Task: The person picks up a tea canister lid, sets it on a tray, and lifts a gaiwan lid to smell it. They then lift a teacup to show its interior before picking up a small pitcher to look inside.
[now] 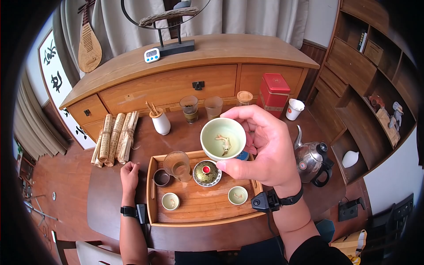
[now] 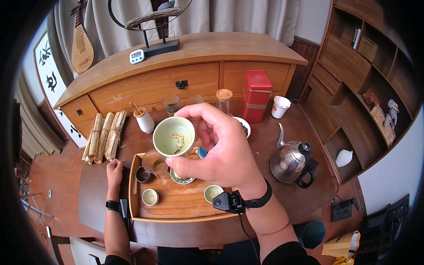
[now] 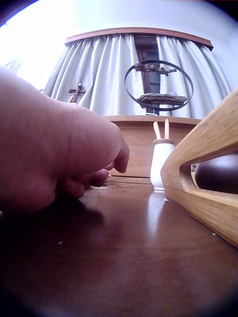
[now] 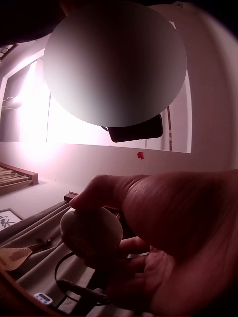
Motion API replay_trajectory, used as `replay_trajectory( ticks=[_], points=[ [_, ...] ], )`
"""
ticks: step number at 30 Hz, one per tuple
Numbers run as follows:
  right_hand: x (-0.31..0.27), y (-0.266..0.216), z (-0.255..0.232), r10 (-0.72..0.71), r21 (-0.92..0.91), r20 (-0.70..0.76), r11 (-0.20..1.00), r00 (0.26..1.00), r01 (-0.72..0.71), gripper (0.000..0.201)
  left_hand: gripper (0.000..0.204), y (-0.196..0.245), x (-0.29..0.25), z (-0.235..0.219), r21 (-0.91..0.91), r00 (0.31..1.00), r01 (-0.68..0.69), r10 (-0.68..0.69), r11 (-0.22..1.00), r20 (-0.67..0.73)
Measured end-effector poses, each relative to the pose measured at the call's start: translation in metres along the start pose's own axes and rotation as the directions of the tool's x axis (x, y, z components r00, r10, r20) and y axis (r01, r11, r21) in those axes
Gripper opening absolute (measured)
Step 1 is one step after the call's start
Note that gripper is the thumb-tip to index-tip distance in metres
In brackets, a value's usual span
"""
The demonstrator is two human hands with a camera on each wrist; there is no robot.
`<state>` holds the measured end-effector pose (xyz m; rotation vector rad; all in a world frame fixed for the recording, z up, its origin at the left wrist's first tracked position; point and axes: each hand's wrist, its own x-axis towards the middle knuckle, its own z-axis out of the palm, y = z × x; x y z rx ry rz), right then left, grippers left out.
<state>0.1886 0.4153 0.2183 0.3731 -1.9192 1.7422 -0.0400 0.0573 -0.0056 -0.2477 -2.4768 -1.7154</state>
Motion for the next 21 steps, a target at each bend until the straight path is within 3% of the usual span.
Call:
replay_trajectory(
  ticks=[21],
  points=[
    [-0.0007,-0.0006,-0.0007,0.012,0.006,0.003,1.000,1.000,-0.012,0.061,0.035,-0.0025,0.0011,-0.0003,0.003,1.000,-0.006,0.006,1.000,-0.004]
  ],
)
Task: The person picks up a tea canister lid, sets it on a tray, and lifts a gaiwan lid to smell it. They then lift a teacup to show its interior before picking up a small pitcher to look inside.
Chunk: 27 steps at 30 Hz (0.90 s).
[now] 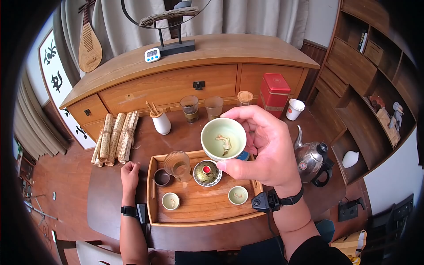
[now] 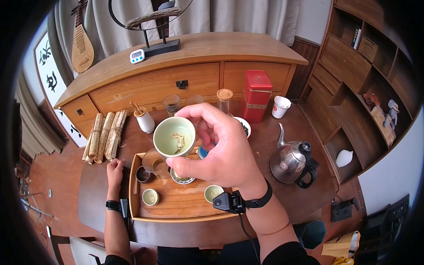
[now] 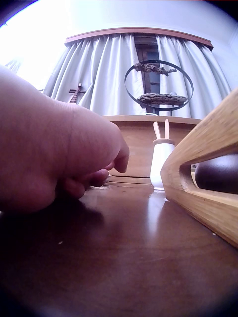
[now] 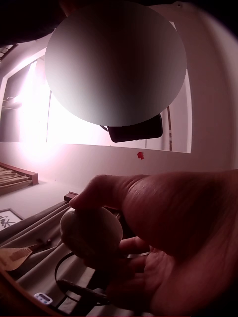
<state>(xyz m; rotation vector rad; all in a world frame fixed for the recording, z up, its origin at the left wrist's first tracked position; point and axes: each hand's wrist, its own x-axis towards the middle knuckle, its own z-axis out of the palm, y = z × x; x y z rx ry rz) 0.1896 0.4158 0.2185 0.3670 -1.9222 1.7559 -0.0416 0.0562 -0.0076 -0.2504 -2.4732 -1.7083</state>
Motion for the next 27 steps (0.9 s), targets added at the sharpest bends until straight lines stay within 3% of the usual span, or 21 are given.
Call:
replay_trajectory(
  ticks=[27],
  points=[
    [0.0014,0.0004,0.0033,-0.007,-0.025,-0.081,1.000,0.997,0.005,0.059,0.033,0.0020,-0.0008,-0.0007,-0.001,1.000,0.027,-0.027,1.000,0.017]
  ],
)
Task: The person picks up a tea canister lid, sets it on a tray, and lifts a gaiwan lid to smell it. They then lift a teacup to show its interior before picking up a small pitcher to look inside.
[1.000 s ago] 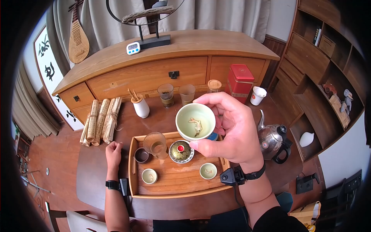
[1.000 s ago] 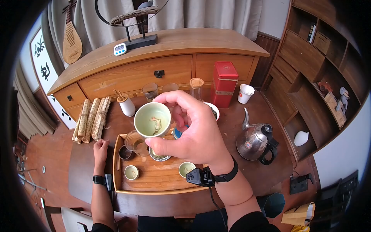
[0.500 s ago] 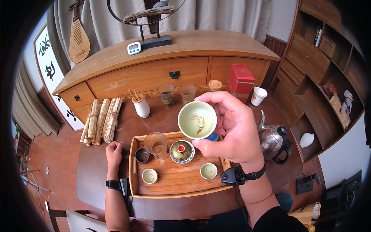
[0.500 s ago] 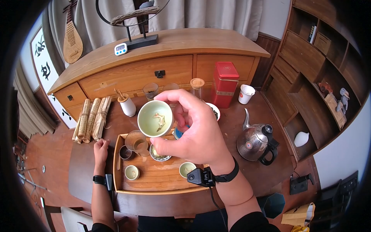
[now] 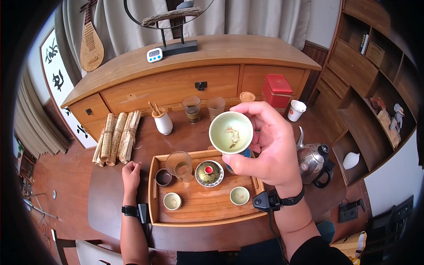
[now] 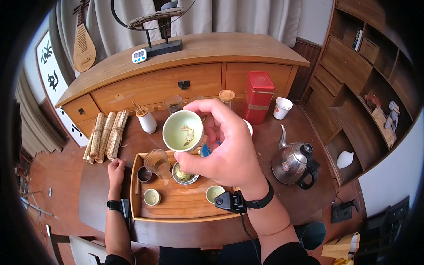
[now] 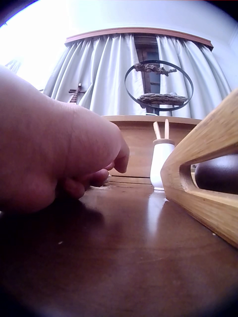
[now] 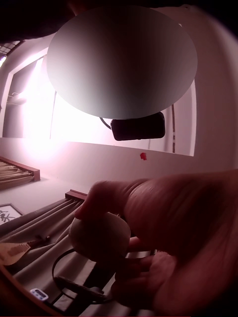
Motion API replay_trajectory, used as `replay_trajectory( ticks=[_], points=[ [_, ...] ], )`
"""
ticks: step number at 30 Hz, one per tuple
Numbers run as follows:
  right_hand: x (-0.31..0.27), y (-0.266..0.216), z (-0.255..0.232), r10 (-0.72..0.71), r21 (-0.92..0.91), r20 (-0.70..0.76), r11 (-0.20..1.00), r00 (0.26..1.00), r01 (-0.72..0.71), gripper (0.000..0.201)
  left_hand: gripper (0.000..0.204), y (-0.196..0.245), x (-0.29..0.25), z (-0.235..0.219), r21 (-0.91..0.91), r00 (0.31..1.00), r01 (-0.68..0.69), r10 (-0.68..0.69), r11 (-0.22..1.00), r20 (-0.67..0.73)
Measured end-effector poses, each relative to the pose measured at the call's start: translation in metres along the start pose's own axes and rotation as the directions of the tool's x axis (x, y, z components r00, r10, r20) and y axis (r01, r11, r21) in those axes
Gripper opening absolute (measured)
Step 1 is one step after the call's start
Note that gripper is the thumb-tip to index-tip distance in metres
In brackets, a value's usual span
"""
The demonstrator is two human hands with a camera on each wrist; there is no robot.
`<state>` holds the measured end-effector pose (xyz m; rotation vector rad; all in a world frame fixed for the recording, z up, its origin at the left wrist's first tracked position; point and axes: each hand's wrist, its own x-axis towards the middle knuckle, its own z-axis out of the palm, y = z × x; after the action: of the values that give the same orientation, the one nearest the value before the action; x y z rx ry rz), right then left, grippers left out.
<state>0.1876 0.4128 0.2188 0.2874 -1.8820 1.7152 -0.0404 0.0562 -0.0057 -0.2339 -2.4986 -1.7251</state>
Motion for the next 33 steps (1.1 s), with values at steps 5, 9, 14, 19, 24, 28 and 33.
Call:
replay_trajectory(
  ticks=[5,9,14,19,24,28,33],
  points=[
    [0.0002,-0.0013,0.0002,-0.042,0.075,0.022,0.996,0.999,0.040,0.059,0.033,-0.0016,0.0004,0.0000,-0.006,1.000,-0.012,0.012,1.000,0.005],
    [0.0006,-0.0023,0.0023,-0.030,0.124,0.023,0.992,0.999,0.027,0.060,0.035,-0.0027,0.0015,0.0009,-0.001,1.000,-0.014,0.014,1.000,-0.007],
    [-0.0009,-0.0010,-0.0030,-0.020,0.060,0.047,0.998,0.999,0.017,0.059,0.037,0.0005,0.0006,0.0019,-0.004,1.000,-0.026,0.026,1.000,-0.016],
    [-0.0009,-0.0034,-0.0007,-0.007,0.097,0.032,0.995,0.999,0.004,0.057,0.036,0.0027,-0.0012,0.0015,-0.010,1.000,-0.027,0.027,1.000,-0.013],
    [-0.0007,-0.0017,-0.0030,0.015,0.049,0.040,0.999,0.999,-0.017,0.057,0.035,0.0065,-0.0020,0.0019,0.004,1.000,-0.020,0.020,1.000,-0.015],
    [-0.0007,0.0003,-0.0038,-0.004,0.061,0.044,0.998,0.999,0.002,0.057,0.036,0.0029,-0.0008,0.0021,-0.004,1.000,-0.022,0.022,1.000,-0.016],
    [-0.0013,-0.0006,-0.0024,-0.004,0.082,0.032,0.997,0.999,0.002,0.057,0.035,0.0021,-0.0014,0.0013,0.016,0.999,-0.030,0.031,0.999,-0.022]
  ],
)
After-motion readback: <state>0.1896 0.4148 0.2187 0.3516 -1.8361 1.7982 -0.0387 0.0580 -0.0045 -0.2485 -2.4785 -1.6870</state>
